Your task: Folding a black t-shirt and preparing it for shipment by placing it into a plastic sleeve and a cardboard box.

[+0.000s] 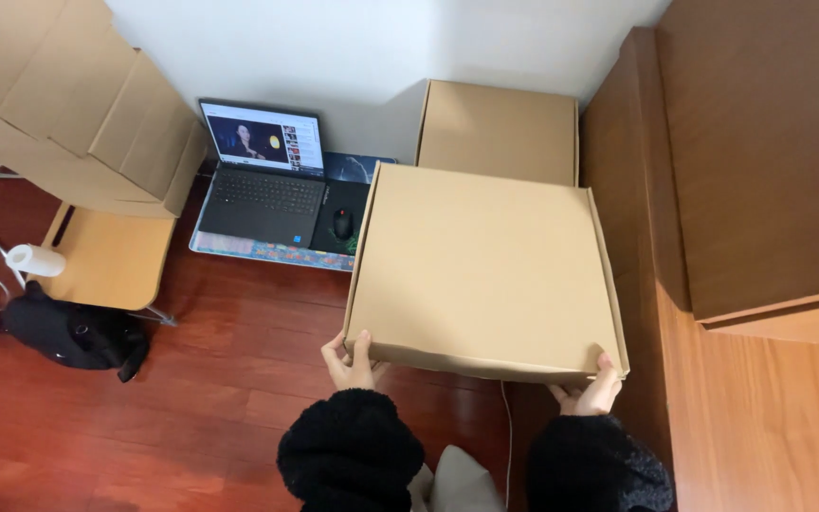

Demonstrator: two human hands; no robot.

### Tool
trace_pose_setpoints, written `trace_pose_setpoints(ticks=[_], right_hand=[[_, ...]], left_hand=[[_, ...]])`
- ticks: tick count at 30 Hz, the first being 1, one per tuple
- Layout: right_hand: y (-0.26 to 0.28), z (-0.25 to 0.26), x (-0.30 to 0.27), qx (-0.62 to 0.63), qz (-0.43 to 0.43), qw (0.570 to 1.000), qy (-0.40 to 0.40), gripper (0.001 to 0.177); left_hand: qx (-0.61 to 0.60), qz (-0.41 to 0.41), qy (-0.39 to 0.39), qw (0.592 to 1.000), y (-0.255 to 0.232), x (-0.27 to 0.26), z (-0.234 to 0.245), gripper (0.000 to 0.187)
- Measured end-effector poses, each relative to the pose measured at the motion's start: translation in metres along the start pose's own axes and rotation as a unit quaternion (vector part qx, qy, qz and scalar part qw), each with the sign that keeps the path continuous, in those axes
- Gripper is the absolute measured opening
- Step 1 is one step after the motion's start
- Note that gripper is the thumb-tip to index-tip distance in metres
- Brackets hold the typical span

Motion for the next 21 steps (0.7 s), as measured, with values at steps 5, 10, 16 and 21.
trace_pose_setpoints(ticks=[5, 10, 16, 21], right_hand=[[0.027, -0.007, -0.047, 0.020, 0.019, 1.000, 0.013, 0.050], [0.056, -0.013, -0.077, 0.057, 0.036, 0.997, 0.035, 0.052], [0.088, -0.017, -0.110, 0.071, 0.085, 0.990, 0.083, 0.057], [0.108, -0.015, -0.108, 0.157, 0.124, 0.969, 0.142, 0.068]], left_hand=[[-0.019, -0.044, 0.040, 0.998, -0.035, -0.036, 0.007, 0.043], [-0.035, -0.041, 0.050, 0.997, -0.081, -0.089, 0.004, 0.041], [-0.047, -0.087, 0.063, 0.993, -0.110, -0.120, 0.001, 0.031], [-0.093, -0.145, 0.117, 0.978, -0.105, -0.116, -0.005, 0.057]])
Point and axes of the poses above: each hand's wrist, its own x-axis towards the middle knuckle, its own z-axis out of the back of the hand, y = z × x, the point moved 6 cm from there along x, towards the middle knuckle, and after that the axes turned 3 degrees about y, right-handed, at the moved point
